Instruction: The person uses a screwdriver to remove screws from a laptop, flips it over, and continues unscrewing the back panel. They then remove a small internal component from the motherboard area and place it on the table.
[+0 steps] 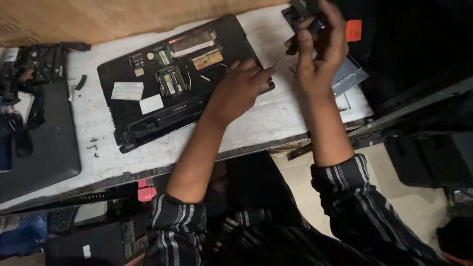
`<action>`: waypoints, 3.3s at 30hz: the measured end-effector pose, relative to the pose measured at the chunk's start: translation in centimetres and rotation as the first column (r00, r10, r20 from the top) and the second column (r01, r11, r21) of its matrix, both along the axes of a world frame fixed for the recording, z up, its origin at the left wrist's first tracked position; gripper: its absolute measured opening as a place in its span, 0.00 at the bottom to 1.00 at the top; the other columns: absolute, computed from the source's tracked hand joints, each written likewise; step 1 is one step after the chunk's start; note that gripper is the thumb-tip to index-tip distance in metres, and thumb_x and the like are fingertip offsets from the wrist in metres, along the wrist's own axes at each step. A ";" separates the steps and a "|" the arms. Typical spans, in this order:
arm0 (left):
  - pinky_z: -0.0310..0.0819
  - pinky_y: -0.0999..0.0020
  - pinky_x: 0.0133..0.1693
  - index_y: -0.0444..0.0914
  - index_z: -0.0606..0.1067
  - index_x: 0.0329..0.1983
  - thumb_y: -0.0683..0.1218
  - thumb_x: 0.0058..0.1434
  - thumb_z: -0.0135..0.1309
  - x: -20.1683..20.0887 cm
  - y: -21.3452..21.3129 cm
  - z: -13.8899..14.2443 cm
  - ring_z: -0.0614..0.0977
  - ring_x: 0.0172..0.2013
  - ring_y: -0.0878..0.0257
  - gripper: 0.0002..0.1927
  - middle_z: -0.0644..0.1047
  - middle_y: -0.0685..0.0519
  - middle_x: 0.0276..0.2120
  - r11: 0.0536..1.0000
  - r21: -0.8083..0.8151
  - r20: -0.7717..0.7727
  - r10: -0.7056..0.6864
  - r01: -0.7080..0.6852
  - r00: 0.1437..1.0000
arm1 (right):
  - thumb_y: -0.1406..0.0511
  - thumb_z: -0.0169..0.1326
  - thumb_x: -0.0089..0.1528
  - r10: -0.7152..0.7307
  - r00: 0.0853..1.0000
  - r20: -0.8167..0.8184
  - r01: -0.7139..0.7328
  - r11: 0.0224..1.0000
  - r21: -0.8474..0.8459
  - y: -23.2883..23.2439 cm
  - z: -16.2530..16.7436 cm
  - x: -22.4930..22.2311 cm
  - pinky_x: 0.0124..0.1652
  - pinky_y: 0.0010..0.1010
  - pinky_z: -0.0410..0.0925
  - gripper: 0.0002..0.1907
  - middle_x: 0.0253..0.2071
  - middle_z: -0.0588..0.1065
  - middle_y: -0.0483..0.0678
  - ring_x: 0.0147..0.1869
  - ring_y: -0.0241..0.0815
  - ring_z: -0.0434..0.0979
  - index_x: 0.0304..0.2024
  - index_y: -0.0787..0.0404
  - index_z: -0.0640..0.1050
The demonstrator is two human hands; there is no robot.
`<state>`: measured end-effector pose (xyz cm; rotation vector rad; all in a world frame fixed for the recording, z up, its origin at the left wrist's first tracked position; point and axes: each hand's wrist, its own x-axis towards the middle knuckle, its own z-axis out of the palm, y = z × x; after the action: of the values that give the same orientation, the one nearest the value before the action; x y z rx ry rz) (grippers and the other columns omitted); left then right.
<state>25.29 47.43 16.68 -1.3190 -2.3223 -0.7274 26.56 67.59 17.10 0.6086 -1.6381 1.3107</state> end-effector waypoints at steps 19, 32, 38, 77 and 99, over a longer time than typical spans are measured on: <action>0.74 0.58 0.45 0.39 0.74 0.54 0.33 0.64 0.56 -0.5 -0.5 -0.7 0.83 0.41 0.55 0.16 0.83 0.51 0.38 0.953 0.296 0.203 -0.127 0.062 0.971 | 0.67 0.52 0.81 -0.083 0.996 -0.028 0.080 0.992 -0.100 0.5 0.0 0.7 0.39 0.23 0.72 0.20 0.46 0.75 0.50 0.37 0.35 0.75 0.72 0.60 0.62; 0.70 0.53 0.55 0.35 0.73 0.53 0.30 0.59 0.52 -0.3 -0.7 -0.6 0.83 0.44 0.50 0.20 0.83 0.47 0.38 0.950 0.293 0.154 -0.159 0.109 0.975 | 0.73 0.55 0.75 0.088 0.995 0.036 -0.093 0.983 0.160 -1.1 0.3 1.3 0.38 0.25 0.77 0.18 0.45 0.76 0.54 0.39 0.38 0.81 0.66 0.67 0.69; 0.71 0.53 0.52 0.36 0.72 0.56 0.31 0.60 0.52 -0.3 -0.5 -0.8 0.83 0.45 0.48 0.20 0.82 0.47 0.39 0.964 0.263 0.239 -0.116 0.050 0.964 | 0.76 0.56 0.72 -0.005 1.000 -0.014 0.009 0.957 0.289 -1.3 1.0 1.2 0.39 0.24 0.78 0.18 0.47 0.77 0.54 0.43 0.39 0.83 0.64 0.67 0.71; 0.71 0.57 0.49 0.34 0.72 0.55 0.28 0.54 0.51 -0.1 -0.9 -1.0 0.83 0.40 0.51 0.24 0.82 0.47 0.39 0.953 0.280 0.156 -0.159 0.110 0.975 | 0.72 0.66 0.65 0.028 0.978 0.207 -0.077 0.969 0.233 -1.5 2.6 2.5 0.46 0.25 0.76 0.26 0.49 0.79 0.50 0.46 0.37 0.82 0.64 0.65 0.73; 0.80 0.69 0.53 0.37 0.61 0.72 0.32 0.68 0.51 0.7 3.1 -4.0 0.85 0.50 0.64 0.30 0.83 0.48 0.48 0.712 0.701 0.345 -0.276 -0.050 0.897 | 0.73 0.52 0.70 0.210 0.959 0.191 -0.254 0.934 0.250 -1.6 2.8 3.3 0.68 0.33 0.63 0.23 0.64 0.72 0.56 0.68 0.45 0.71 0.68 0.66 0.69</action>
<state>25.99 50.52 12.66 -0.9989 -1.8874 -1.8846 29.90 66.03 19.89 0.9059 -1.9460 1.3407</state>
